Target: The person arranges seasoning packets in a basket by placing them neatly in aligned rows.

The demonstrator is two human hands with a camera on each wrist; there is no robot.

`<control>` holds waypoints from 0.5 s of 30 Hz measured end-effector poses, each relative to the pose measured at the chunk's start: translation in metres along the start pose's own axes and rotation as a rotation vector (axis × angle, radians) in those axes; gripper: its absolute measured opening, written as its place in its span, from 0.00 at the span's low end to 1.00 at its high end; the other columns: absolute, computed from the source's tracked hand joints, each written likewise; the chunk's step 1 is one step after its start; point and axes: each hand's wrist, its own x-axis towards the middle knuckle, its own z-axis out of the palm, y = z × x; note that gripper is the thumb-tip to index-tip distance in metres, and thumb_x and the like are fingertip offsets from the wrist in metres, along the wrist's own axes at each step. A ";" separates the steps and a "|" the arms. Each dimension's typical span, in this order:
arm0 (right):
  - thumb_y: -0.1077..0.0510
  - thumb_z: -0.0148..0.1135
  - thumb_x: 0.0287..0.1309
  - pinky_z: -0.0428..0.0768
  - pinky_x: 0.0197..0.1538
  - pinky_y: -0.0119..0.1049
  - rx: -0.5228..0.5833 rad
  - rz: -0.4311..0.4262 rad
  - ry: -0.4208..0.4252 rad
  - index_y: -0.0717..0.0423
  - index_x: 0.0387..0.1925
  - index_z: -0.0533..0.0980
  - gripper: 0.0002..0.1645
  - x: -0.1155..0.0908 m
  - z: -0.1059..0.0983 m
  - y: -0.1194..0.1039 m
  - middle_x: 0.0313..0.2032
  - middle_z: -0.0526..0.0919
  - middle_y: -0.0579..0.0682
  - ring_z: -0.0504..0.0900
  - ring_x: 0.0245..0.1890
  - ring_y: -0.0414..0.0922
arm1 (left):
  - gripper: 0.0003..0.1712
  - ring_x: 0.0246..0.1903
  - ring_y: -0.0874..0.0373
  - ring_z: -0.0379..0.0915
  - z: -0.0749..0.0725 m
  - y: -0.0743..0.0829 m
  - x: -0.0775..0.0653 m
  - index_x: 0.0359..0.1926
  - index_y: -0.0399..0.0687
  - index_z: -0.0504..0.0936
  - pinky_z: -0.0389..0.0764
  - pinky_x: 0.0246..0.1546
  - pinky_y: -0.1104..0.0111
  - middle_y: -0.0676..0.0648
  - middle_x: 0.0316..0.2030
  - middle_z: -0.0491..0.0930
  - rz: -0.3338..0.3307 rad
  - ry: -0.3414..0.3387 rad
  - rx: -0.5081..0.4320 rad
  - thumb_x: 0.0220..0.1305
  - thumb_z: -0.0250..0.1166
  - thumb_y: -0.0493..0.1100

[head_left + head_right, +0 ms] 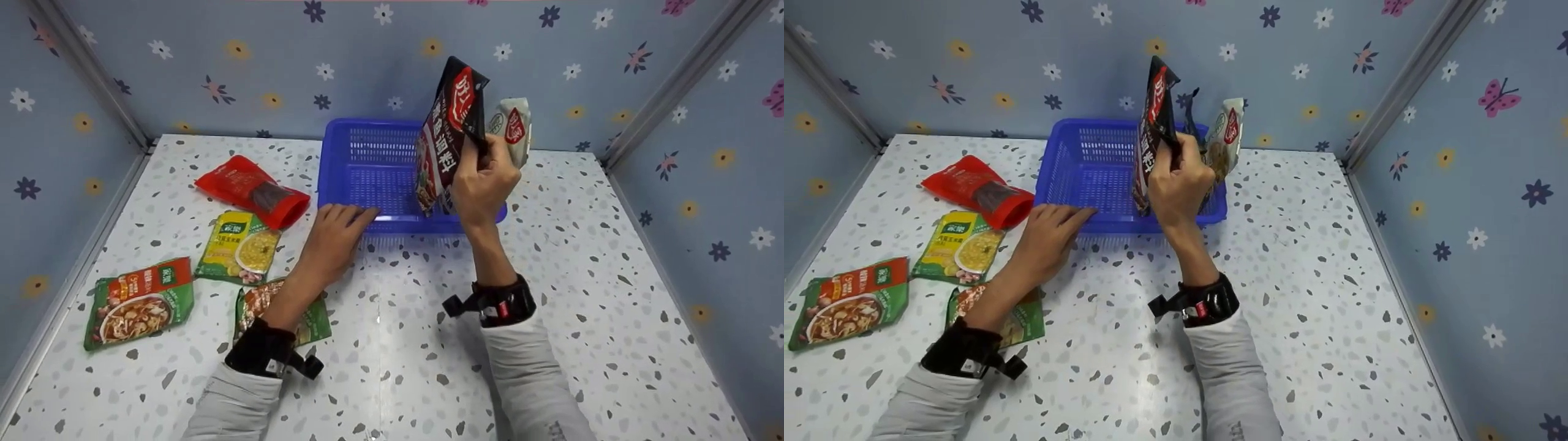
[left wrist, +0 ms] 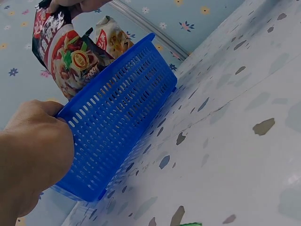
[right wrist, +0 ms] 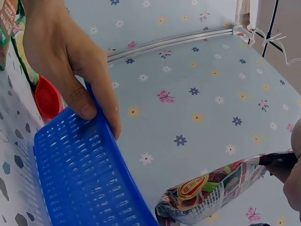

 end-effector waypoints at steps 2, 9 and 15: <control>0.70 0.67 0.74 0.86 0.35 0.25 -0.019 -0.018 0.018 0.74 0.38 0.84 0.07 -0.001 0.004 0.006 0.34 0.93 0.68 0.91 0.28 0.59 | 0.30 0.63 0.41 0.80 0.000 0.001 0.000 0.78 0.55 0.78 0.75 0.69 0.47 0.42 0.65 0.86 0.000 -0.001 -0.002 0.80 0.66 0.36; 0.69 0.67 0.73 0.91 0.35 0.43 -0.112 -0.046 0.020 0.72 0.38 0.85 0.07 -0.004 0.012 0.026 0.34 0.94 0.66 0.94 0.30 0.57 | 0.31 0.63 0.41 0.81 -0.001 0.001 0.000 0.78 0.55 0.78 0.75 0.69 0.47 0.42 0.64 0.86 0.001 0.011 -0.003 0.79 0.69 0.36; 0.69 0.64 0.72 0.93 0.37 0.53 -0.167 -0.033 -0.025 0.71 0.39 0.86 0.07 -0.013 0.018 0.037 0.36 0.95 0.67 0.95 0.33 0.58 | 0.29 0.63 0.41 0.81 -0.001 0.001 -0.002 0.78 0.55 0.78 0.75 0.68 0.47 0.42 0.63 0.87 0.007 0.020 0.009 0.81 0.66 0.36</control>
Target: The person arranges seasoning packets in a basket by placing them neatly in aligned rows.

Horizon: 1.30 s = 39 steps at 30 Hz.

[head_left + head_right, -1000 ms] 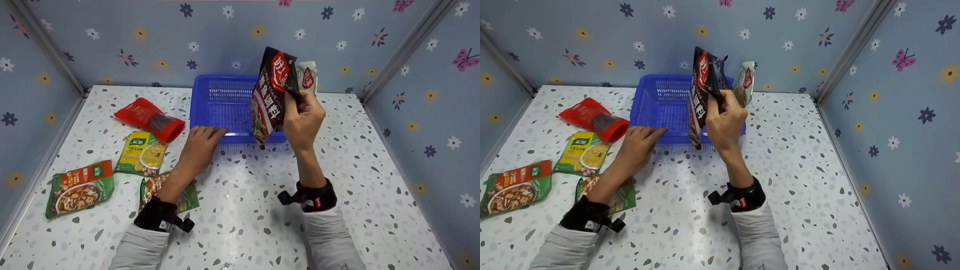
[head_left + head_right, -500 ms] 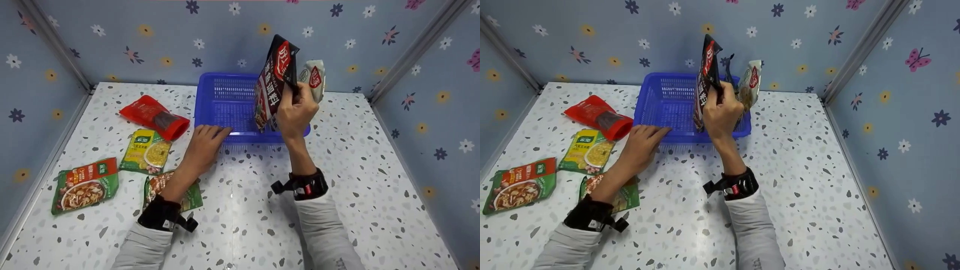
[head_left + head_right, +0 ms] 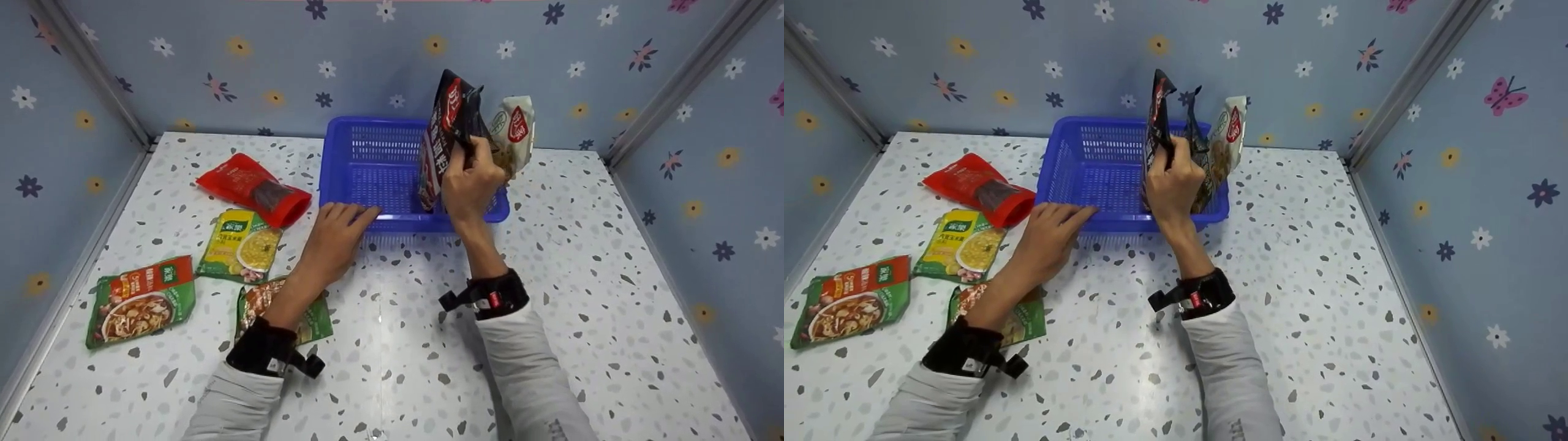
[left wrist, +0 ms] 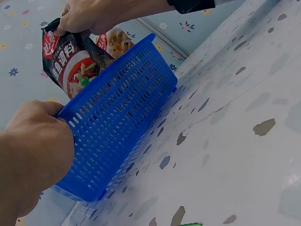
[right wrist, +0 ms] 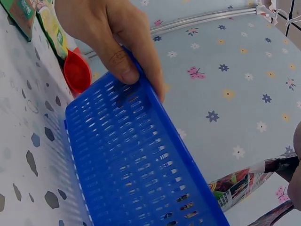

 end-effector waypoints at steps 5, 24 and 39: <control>0.69 0.62 0.72 0.92 0.36 0.54 -0.060 -0.003 -0.057 0.71 0.40 0.85 0.08 -0.010 0.008 0.007 0.35 0.94 0.67 0.94 0.31 0.59 | 0.28 0.62 0.40 0.82 0.002 0.000 0.000 0.77 0.55 0.79 0.76 0.67 0.47 0.42 0.63 0.88 0.001 0.010 0.003 0.81 0.64 0.35; 0.64 0.61 0.77 0.93 0.43 0.55 -0.221 0.195 -0.361 0.70 0.51 0.83 0.11 -0.012 0.007 0.020 0.44 0.94 0.71 0.96 0.40 0.64 | 0.29 0.63 0.41 0.82 0.000 -0.001 0.001 0.78 0.55 0.78 0.75 0.69 0.47 0.42 0.65 0.87 -0.005 -0.014 0.004 0.81 0.64 0.35; 0.54 0.70 0.76 0.89 0.34 0.52 -0.388 0.288 -0.662 0.59 0.23 0.79 0.23 -0.012 0.000 0.023 0.23 0.87 0.58 0.89 0.27 0.53 | 0.28 0.63 0.41 0.82 0.001 -0.001 0.000 0.77 0.55 0.79 0.76 0.68 0.47 0.41 0.64 0.87 0.005 0.003 0.005 0.82 0.63 0.36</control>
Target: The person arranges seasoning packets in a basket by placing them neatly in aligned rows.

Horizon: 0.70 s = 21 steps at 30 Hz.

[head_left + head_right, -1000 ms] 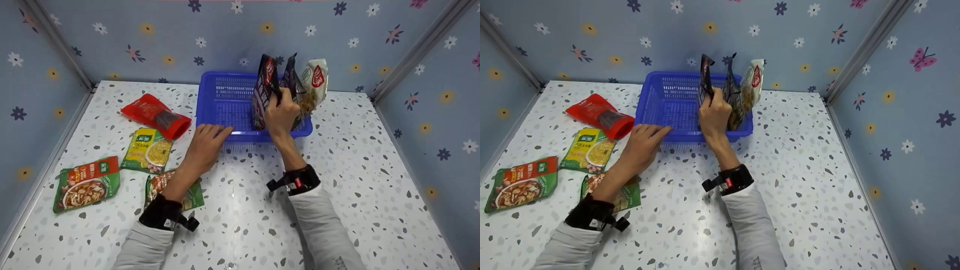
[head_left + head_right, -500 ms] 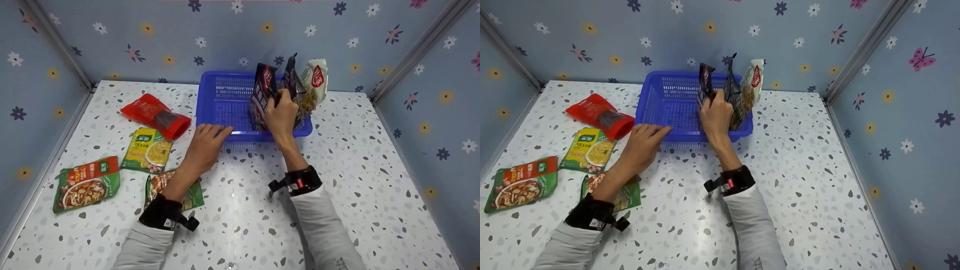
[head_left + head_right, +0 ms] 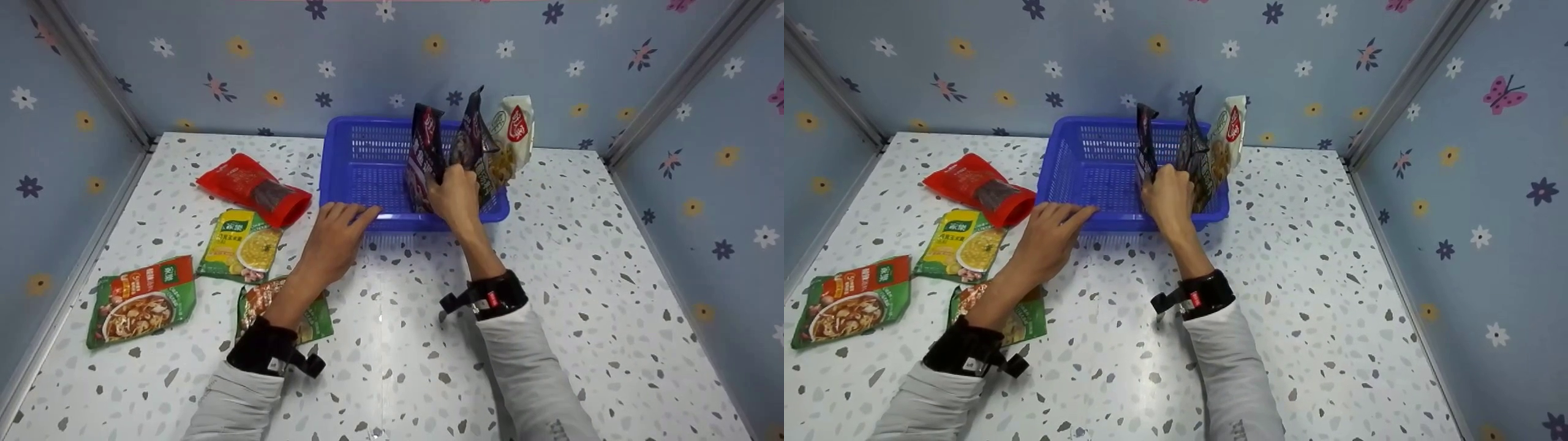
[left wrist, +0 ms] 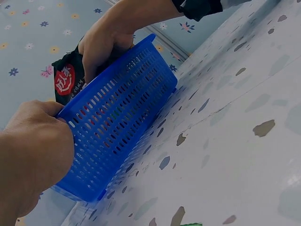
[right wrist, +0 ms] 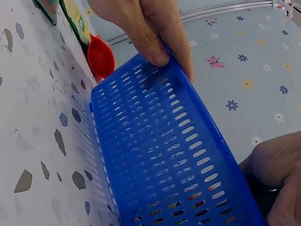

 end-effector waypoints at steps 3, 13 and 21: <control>0.57 0.68 0.76 0.80 0.30 0.48 -0.011 -0.006 0.030 0.49 0.19 0.63 0.30 0.000 0.001 0.001 0.19 0.74 0.50 0.76 0.24 0.50 | 0.28 0.63 0.41 0.82 -0.001 0.000 0.000 0.77 0.55 0.79 0.76 0.68 0.47 0.42 0.64 0.87 -0.002 -0.003 0.002 0.81 0.63 0.35; 0.62 0.64 0.74 0.91 0.41 0.62 -0.031 -0.021 0.124 0.52 0.21 0.68 0.23 0.001 0.004 0.005 0.25 0.85 0.61 0.81 0.28 0.53 | 0.30 0.63 0.41 0.82 -0.001 0.000 0.000 0.77 0.56 0.78 0.76 0.69 0.46 0.42 0.64 0.87 -0.002 -0.004 -0.002 0.80 0.64 0.34; 0.64 0.64 0.73 0.91 0.42 0.60 -0.081 -0.011 0.070 0.48 0.21 0.63 0.25 0.001 0.002 0.006 0.26 0.84 0.61 0.83 0.31 0.52 | 0.29 0.63 0.40 0.82 0.000 0.000 0.000 0.77 0.55 0.79 0.76 0.68 0.46 0.41 0.63 0.87 -0.001 0.004 0.000 0.80 0.64 0.33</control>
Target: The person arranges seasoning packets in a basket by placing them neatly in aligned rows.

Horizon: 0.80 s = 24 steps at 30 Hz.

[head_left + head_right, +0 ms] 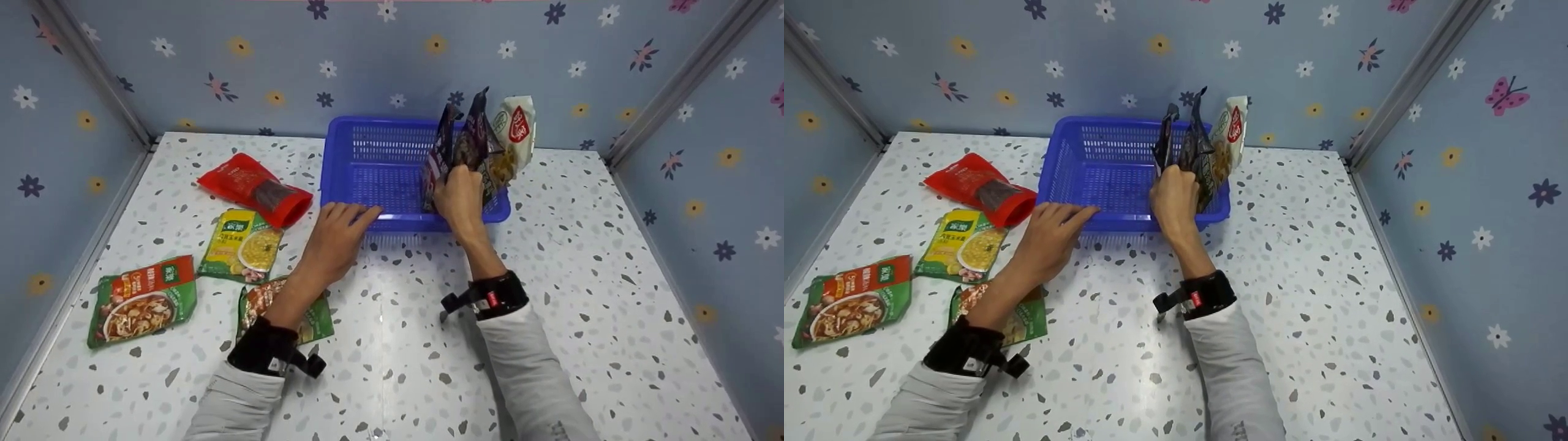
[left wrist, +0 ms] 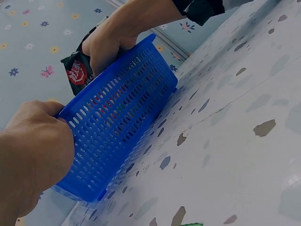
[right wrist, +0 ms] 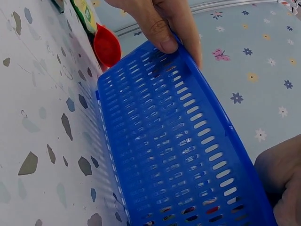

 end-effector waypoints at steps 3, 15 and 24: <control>0.65 0.63 0.72 0.90 0.40 0.59 -0.001 0.002 -0.018 0.48 0.22 0.62 0.25 -0.001 -0.001 0.001 0.25 0.79 0.57 0.80 0.30 0.51 | 0.30 0.62 0.40 0.81 0.000 0.000 0.000 0.77 0.55 0.79 0.75 0.68 0.47 0.41 0.63 0.87 0.002 -0.002 -0.001 0.80 0.64 0.32; 0.60 0.66 0.73 0.89 0.39 0.59 -0.004 0.009 -0.026 0.52 0.23 0.68 0.21 0.000 -0.006 0.005 0.27 0.83 0.59 0.82 0.30 0.53 | 0.29 0.63 0.41 0.81 -0.002 0.001 0.000 0.78 0.56 0.78 0.75 0.69 0.47 0.42 0.64 0.86 -0.013 -0.015 -0.001 0.82 0.63 0.36; 0.47 0.73 0.73 0.86 0.36 0.57 0.002 0.025 -0.061 0.57 0.23 0.75 0.26 0.001 -0.015 0.012 0.25 0.84 0.60 0.86 0.29 0.56 | 0.30 0.63 0.41 0.81 0.000 0.000 0.000 0.78 0.56 0.78 0.75 0.68 0.48 0.42 0.64 0.87 -0.006 -0.014 -0.006 0.80 0.65 0.35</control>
